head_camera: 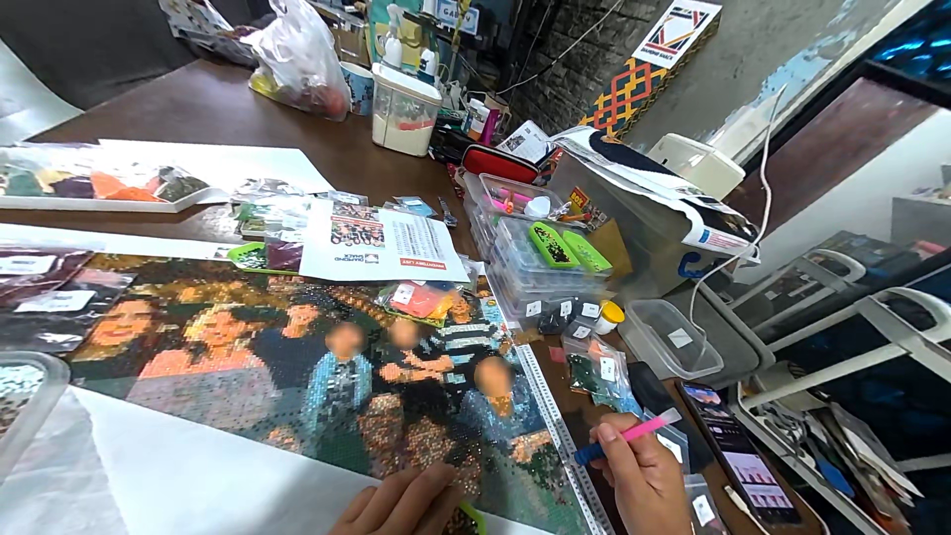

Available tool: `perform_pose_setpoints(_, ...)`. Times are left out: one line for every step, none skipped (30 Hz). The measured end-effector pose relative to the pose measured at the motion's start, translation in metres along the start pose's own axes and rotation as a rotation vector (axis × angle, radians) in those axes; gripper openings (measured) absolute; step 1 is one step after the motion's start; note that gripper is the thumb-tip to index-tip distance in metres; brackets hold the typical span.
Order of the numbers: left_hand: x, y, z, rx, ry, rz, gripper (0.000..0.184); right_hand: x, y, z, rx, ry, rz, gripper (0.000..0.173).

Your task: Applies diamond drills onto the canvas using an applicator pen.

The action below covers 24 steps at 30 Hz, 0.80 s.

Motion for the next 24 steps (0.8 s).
perform_pose_setpoints(-0.0001,-0.0001,-0.0001,0.003,0.002,0.001,0.098,0.0001,0.0001,0.0,-0.003,-0.002,-0.002,0.019)
perform_pose_setpoints(0.0,-0.0003,-0.0001,0.003,0.0,0.0,0.098,0.0005,0.0002,0.0001,-0.008,-0.007,-0.009,0.019)
perform_pose_setpoints(0.0002,-0.0005,-0.0001,0.006,0.001,-0.004,0.098,0.0011,0.0002,0.0001,-0.014,-0.013,-0.018,0.019)
perform_pose_setpoints(0.0003,-0.0005,-0.0001,0.007,0.001,-0.006,0.097,0.0015,0.0002,0.0002,-0.018,-0.019,-0.026,0.019)
perform_pose_setpoints(0.0003,-0.0003,-0.0002,0.007,0.002,-0.008,0.097,0.0015,0.0002,0.0004,-0.019,-0.022,-0.029,0.018)
perform_pose_setpoints(0.0003,-0.0003,-0.0003,0.008,0.003,-0.009,0.097,0.0015,0.0002,0.0005,-0.018,-0.023,-0.029,0.018)
perform_pose_setpoints(0.0003,-0.0002,-0.0004,0.009,0.003,-0.008,0.098,0.0014,0.0004,0.0005,-0.018,-0.022,-0.027,0.018)
perform_pose_setpoints(0.0004,-0.0002,-0.0004,0.007,0.002,-0.009,0.098,0.0012,0.0007,0.0004,-0.021,-0.022,-0.025,0.018)
perform_pose_setpoints(0.0004,-0.0002,-0.0004,0.007,0.004,-0.007,0.098,0.0008,0.0009,0.0003,-0.023,-0.024,-0.019,0.018)
perform_pose_setpoints(0.0004,-0.0001,-0.0003,0.009,0.005,-0.006,0.098,0.0003,0.0011,0.0005,-0.024,-0.029,-0.012,0.018)
perform_pose_setpoints(0.0003,0.0001,-0.0003,0.012,0.007,-0.005,0.098,0.0003,0.0011,0.0008,-0.022,-0.034,-0.006,0.017)
perform_pose_setpoints(0.0002,0.0002,-0.0004,0.015,0.009,-0.003,0.097,0.0005,0.001,0.0011,-0.017,-0.039,-0.003,0.017)
perform_pose_setpoints(0.0,0.0003,-0.0004,0.015,0.009,0.0,0.098,0.0011,0.0009,0.0013,-0.011,-0.041,-0.002,0.017)
perform_pose_setpoints(-0.0001,0.0005,-0.0005,0.013,0.008,0.002,0.098,0.0019,0.0005,0.0017,-0.004,-0.043,-0.009,0.018)
perform_pose_setpoints(-0.0002,0.0005,-0.0005,0.01,0.005,0.003,0.098,0.0028,0.0,0.0018,0.003,-0.041,-0.019,0.019)
perform_pose_setpoints(0.0,0.0004,-0.0004,0.011,0.006,0.0,0.097,0.0035,-0.0007,0.0021,0.01,-0.039,-0.03,0.019)
perform_pose_setpoints(0.0002,0.0003,-0.0003,0.012,0.007,-0.001,0.097,0.004,-0.0014,0.0025,0.018,-0.034,-0.039,0.019)
perform_pose_setpoints(0.0001,0.0005,-0.0002,0.015,0.01,0.0,0.097,0.0046,-0.0019,0.0027,0.024,-0.027,-0.046,0.018)
perform_pose_setpoints(0.0,0.0006,-0.0003,0.018,0.012,0.0,0.097,0.0052,-0.0021,0.0028,0.028,-0.019,-0.05,0.017)
perform_pose_setpoints(-0.0004,0.0008,-0.0003,0.018,0.012,0.001,0.098,0.0058,-0.0021,0.0029,0.029,-0.013,-0.054,0.017)
perform_pose_setpoints(-0.0006,0.001,-0.0004,0.016,0.011,0.001,0.098,0.0062,-0.0019,0.0031,0.028,-0.009,-0.055,0.017)
perform_pose_setpoints(-0.0007,0.001,-0.0003,0.013,0.009,0.0,0.098,0.0064,-0.0015,0.0032,0.025,-0.01,-0.053,0.017)
perform_pose_setpoints(-0.0006,0.0009,-0.0003,0.01,0.006,0.001,0.098,0.0066,-0.001,0.0031,0.02,-0.013,-0.048,0.017)
perform_pose_setpoints(-0.0005,0.0005,-0.0003,0.008,0.004,0.001,0.098,0.0068,-0.0004,0.0029,0.016,-0.016,-0.044,0.017)
Point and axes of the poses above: each hand's wrist, its own z-axis towards the middle knuckle, its own y-axis out of the palm, x = y × z, the point moved 5 cm from there along z, towards the middle knuckle, and after that the axes turned 6 degrees about -z, right-handed, at the moved point
